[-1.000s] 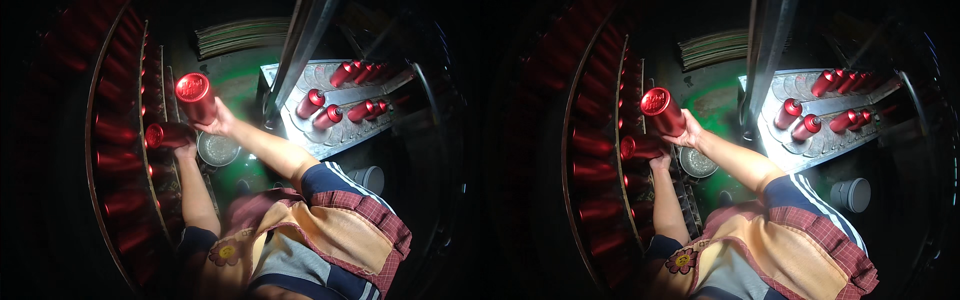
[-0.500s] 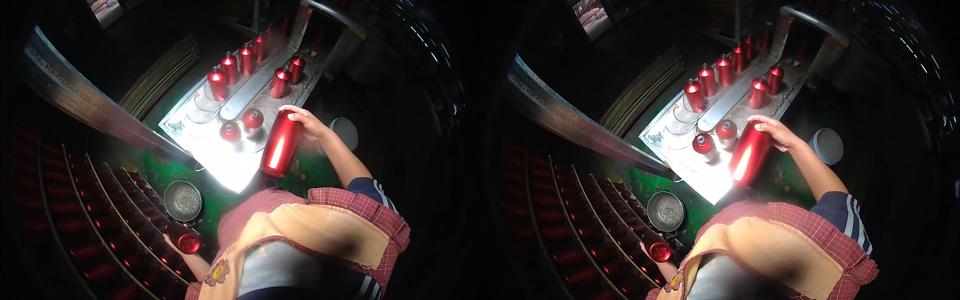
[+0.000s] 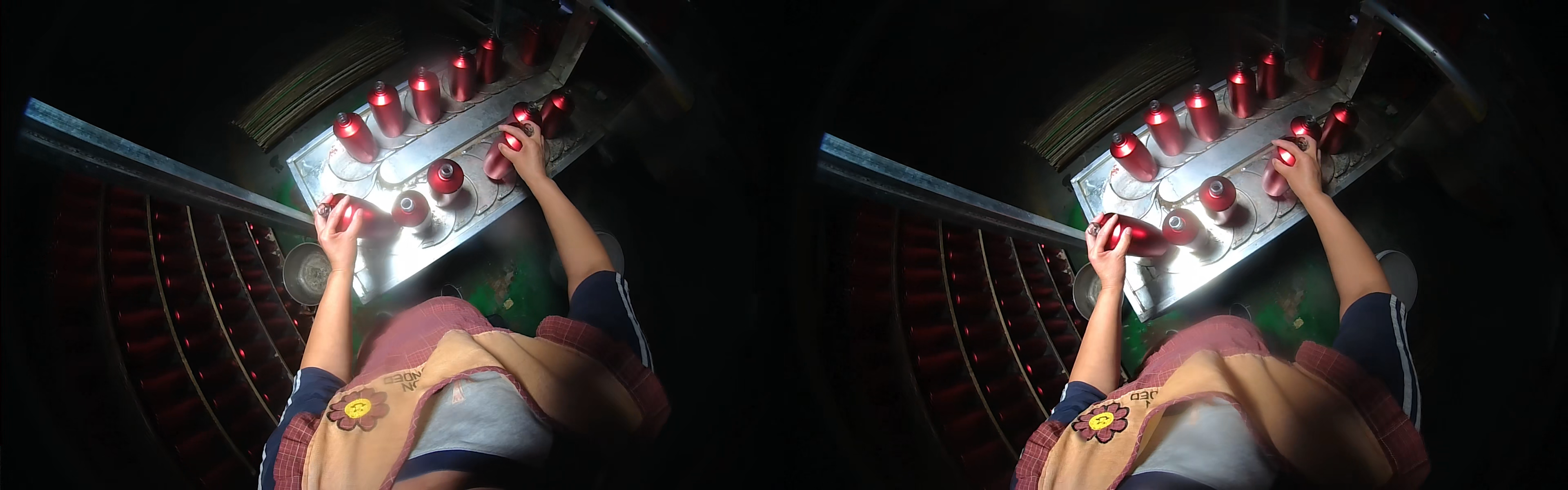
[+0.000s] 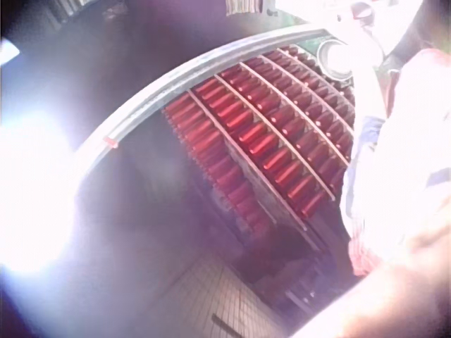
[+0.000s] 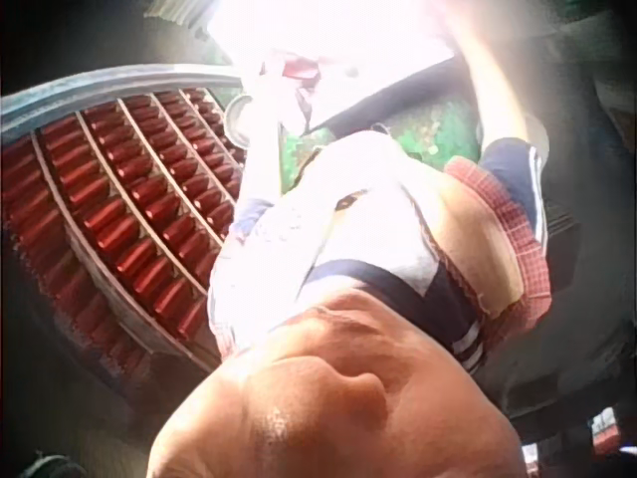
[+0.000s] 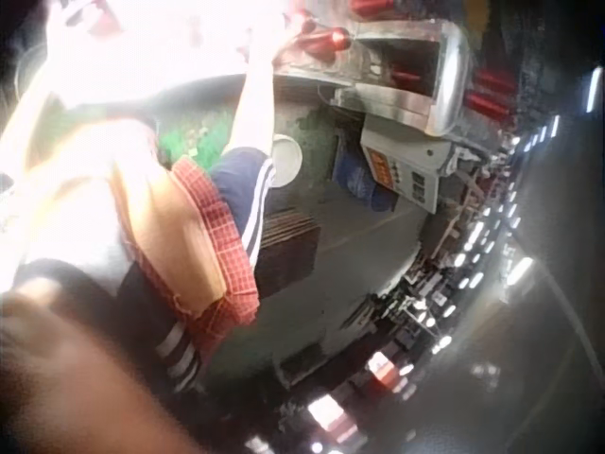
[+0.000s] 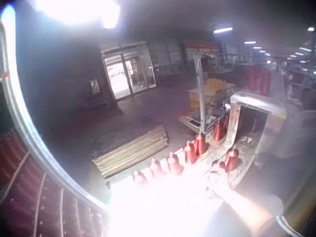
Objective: The person repeatedly picks up red cylindrical cans from a metal rack and places them into circular indentations on a metal tray. The person handles the cans one at a time, moving them between the rack and the tray throughout the clip.
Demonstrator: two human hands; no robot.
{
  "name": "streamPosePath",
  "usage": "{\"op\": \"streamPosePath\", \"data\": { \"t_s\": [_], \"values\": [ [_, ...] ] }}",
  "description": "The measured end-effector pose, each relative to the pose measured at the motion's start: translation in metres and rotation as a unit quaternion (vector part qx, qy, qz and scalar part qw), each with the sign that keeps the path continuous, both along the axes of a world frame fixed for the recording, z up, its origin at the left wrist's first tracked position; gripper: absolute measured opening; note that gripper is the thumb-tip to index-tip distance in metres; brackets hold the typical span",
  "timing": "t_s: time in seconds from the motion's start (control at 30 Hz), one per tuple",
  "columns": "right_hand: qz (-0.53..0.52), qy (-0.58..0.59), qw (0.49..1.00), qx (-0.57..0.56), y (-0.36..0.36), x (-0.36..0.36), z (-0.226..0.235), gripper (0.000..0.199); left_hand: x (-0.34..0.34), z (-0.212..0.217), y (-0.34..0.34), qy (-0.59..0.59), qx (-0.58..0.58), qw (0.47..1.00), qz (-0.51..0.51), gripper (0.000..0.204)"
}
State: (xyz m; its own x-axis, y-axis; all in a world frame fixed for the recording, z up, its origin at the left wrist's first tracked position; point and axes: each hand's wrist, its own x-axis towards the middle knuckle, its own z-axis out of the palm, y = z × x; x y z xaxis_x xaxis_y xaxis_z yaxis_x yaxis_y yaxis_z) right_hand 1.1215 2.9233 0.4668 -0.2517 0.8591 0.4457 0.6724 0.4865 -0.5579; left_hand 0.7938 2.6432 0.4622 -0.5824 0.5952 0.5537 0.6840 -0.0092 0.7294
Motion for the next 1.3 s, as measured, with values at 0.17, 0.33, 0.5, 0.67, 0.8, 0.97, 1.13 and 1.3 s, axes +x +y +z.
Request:
{"op": "streamPosePath", "data": {
  "t_s": [0.17,0.33,0.5,0.67,0.8,0.97,1.13,1.3],
  "values": [
    [-0.018,-0.064,0.996,-0.060,0.037,0.001,-0.030,0.048,0.047,-0.024,0.039,-0.031,-0.065,0.997,-0.019,0.039],
    [-0.042,-0.072,0.996,0.041,0.041,0.014,-0.022,0.050,0.058,-0.027,0.040,-0.006,-0.133,0.990,-0.049,0.036],
    [-0.014,0.110,0.988,0.109,-0.020,0.017,0.020,0.037,0.036,-0.009,-0.018,-0.050,0.002,0.993,-0.107,0.031],
    [0.123,0.286,0.950,0.007,-0.133,-0.055,0.043,0.026,-0.028,-0.040,-0.155,-0.187,-0.038,0.982,0.008,0.022],
    [0.240,0.280,0.929,-0.018,-0.223,-0.161,0.067,0.027,-0.109,-0.072,-0.268,-0.447,-0.001,0.888,0.107,0.025],
    [0.326,0.258,0.905,-0.091,-0.296,-0.294,0.099,0.041,-0.221,-0.073,-0.364,-0.494,0.016,0.847,0.196,0.031],
    [0.303,0.174,0.937,-0.015,-0.304,-0.389,0.127,0.075,-0.300,-0.071,-0.366,-0.497,0.050,0.839,0.216,0.032],
    [0.250,0.157,0.955,-0.033,-0.265,-0.445,0.143,0.086,-0.340,-0.086,-0.325,-0.534,0.067,0.821,0.191,0.034]
  ]
}}
